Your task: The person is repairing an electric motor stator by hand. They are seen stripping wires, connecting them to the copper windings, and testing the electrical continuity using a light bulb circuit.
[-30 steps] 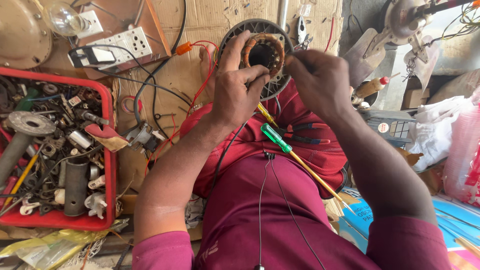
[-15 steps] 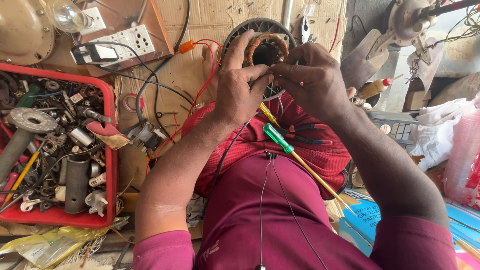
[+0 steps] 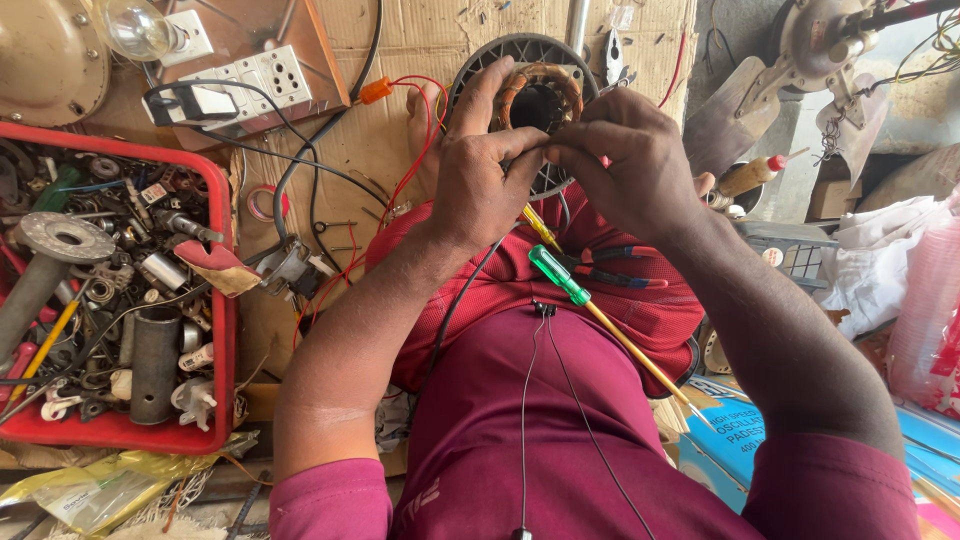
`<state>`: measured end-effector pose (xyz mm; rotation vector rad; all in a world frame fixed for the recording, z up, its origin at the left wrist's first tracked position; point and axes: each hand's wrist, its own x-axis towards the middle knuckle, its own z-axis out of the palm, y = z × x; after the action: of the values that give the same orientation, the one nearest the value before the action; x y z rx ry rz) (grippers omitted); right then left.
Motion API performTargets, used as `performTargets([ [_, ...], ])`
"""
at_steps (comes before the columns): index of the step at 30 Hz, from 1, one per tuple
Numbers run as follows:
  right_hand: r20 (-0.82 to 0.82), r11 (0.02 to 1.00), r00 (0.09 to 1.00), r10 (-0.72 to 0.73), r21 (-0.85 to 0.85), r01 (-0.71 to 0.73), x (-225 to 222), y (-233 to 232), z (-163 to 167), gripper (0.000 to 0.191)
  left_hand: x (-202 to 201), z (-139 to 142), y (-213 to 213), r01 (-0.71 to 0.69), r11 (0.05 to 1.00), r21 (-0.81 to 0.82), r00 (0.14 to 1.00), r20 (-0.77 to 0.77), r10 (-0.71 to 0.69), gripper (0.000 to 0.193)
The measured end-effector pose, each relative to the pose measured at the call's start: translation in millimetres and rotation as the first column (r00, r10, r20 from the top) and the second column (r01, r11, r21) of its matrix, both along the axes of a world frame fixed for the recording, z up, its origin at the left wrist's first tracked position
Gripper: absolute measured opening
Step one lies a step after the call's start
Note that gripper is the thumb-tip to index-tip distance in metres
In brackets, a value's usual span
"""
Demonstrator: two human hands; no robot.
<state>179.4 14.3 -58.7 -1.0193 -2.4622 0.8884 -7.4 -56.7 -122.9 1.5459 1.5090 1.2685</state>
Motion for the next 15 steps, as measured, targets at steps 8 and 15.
performTargets([
  [8, 0.339, 0.894, 0.908, -0.248, -0.281, 0.350, -19.6, -1.7, 10.7, 0.020, 3.7, 5.6, -3.4, -0.049, 0.997, 0.052, 0.996, -0.066, 0.052, 0.009],
  [15, 0.488, 0.548, 0.778, -0.396, -0.554, 0.627, -9.9, 5.7, 20.3, 0.027, 4.8, 4.9, -2.8, -0.054, 0.997, 0.048, 0.995, -0.077, 0.058, 0.010],
])
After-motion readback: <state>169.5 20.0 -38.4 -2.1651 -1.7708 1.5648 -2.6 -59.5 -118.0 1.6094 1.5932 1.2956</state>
